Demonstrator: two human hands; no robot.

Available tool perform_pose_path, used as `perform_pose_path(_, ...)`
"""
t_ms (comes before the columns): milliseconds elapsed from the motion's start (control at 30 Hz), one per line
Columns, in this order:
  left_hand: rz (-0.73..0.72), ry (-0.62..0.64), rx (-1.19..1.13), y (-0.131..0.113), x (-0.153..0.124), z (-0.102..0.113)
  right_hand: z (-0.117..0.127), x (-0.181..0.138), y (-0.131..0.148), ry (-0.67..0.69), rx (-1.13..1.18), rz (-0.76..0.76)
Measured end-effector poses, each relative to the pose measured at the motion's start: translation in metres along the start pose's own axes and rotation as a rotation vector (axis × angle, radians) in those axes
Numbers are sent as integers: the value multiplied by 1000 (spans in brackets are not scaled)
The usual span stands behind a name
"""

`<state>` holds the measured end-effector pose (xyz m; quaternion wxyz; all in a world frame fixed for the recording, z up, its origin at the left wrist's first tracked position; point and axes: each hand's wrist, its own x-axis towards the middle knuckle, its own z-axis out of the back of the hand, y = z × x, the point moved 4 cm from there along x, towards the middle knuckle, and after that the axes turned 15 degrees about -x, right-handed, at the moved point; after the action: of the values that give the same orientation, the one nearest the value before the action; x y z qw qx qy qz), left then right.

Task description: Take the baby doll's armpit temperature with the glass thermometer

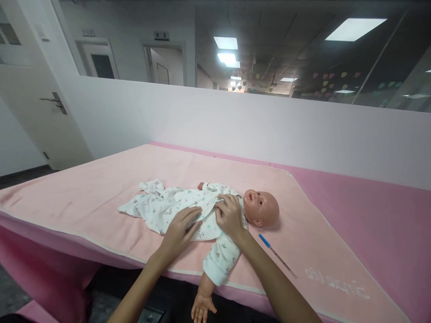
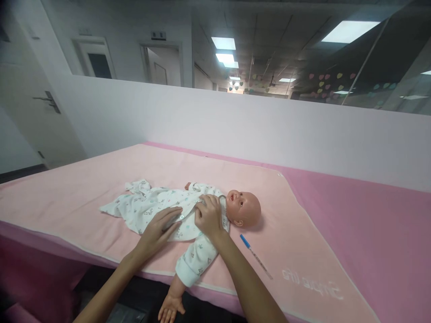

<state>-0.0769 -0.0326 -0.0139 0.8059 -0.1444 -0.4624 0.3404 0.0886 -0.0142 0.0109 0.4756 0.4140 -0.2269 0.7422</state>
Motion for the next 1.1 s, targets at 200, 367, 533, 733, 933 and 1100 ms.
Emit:
perform_pose_path(200,-42,-207,27,12,1,20,-1,-1,-1,71,68,-41)
perform_pose_path(367,-18,-214,154,27,19,38,-2,1,-2,117,109,-40)
perform_pose_path(533,-17,-236,162,16,33,43,2,0,-3,100,223,-49)
perform_pose_path(733,-179,-26,185,-23,50,-4,5,0,-3,47,276,-59)
perform_pose_path(933,-128,44,200,-16,55,-27,0,-1,-6,50,256,-125)
perform_pose_path(1100,-106,2,163,-13,48,-26,0,-1,-7,62,252,-131)
